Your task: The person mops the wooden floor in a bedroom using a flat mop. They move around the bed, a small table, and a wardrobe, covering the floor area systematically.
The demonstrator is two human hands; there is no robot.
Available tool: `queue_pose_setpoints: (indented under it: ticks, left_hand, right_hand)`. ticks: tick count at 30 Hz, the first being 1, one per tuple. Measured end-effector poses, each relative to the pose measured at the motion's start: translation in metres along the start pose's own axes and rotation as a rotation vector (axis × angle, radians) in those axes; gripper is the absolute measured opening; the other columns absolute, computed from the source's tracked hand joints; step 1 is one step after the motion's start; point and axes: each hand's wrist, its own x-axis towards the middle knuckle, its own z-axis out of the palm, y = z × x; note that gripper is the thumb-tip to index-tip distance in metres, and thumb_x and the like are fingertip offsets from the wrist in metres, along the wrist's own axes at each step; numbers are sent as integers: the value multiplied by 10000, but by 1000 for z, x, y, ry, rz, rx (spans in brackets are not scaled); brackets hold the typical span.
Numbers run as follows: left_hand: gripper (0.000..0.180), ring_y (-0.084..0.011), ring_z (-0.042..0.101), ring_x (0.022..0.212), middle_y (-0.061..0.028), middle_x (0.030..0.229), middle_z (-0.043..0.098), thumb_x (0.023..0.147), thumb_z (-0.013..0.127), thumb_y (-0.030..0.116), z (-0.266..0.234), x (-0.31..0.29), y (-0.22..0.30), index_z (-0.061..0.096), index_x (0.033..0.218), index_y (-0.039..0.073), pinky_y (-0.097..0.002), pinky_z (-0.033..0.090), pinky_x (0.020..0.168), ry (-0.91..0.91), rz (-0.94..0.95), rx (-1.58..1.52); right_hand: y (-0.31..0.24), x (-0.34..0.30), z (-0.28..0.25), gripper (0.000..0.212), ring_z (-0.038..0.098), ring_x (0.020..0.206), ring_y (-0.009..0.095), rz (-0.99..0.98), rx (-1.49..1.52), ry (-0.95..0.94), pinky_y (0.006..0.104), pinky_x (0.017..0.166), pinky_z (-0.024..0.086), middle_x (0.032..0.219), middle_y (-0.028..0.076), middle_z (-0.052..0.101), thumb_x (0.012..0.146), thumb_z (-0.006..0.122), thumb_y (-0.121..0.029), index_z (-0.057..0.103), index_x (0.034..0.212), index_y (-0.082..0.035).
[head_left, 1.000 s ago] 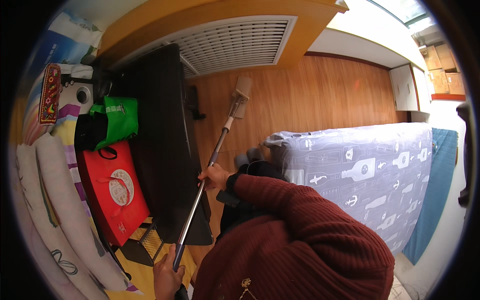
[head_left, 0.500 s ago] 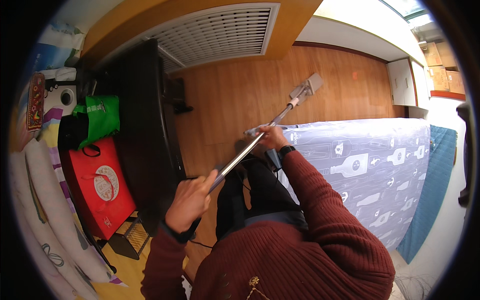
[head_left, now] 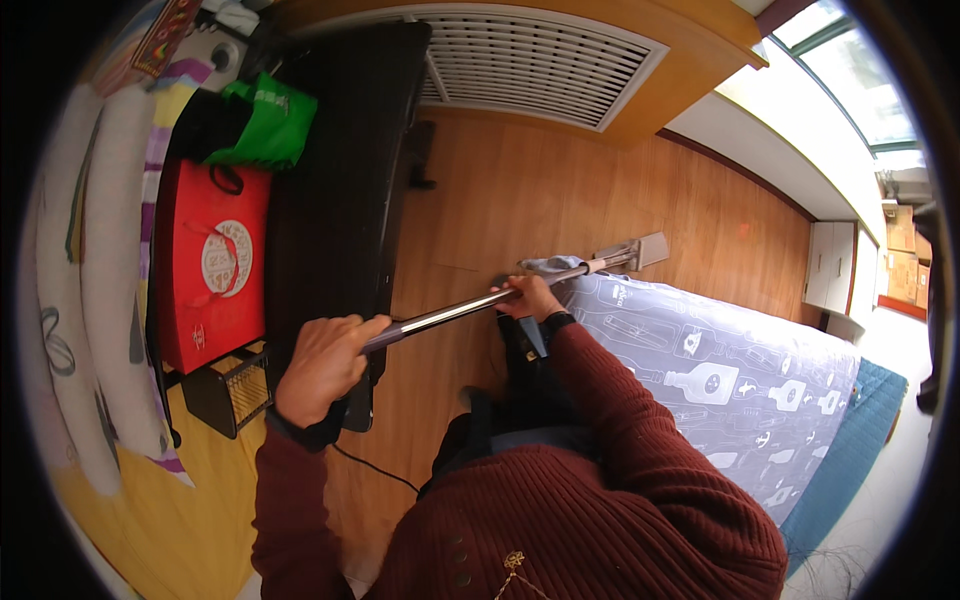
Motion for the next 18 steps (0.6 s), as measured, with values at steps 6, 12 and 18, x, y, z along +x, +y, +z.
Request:
queue_pose_setpoints:
  ticks: [6,12,18]
  left_hand:
    - [461,-347,607,710,-158,782,580,741,679,-43,-9,-128,14,712,1179,99,-438,440,621,78,-369,114]
    - [574,-373,625,685,-193,849,614,782,690,-35,55,-223,50,613,1343,54,-407,484,607,159,-649,-147]
    - [580,-194,538,641,-120,773,528,818,607,-8,173,-224,76,536,1394,1,-345,470,620,222,-821,-729]
  right_hand:
    - [79,-25,108,106,702,978,328,224,-130,-117,477,790,582,947,109,681,979,562,-162,590,977,-60]
    - [116,-18,144,218,723,750,343,-351,-1222,-632,440,656,649,890,203,674,962,605,-128,628,987,87]
    - [144,64,132,249,732,837,283,-653,-2074,-644,442,651,578,945,83,744,766,714,-38,746,1006,-95]
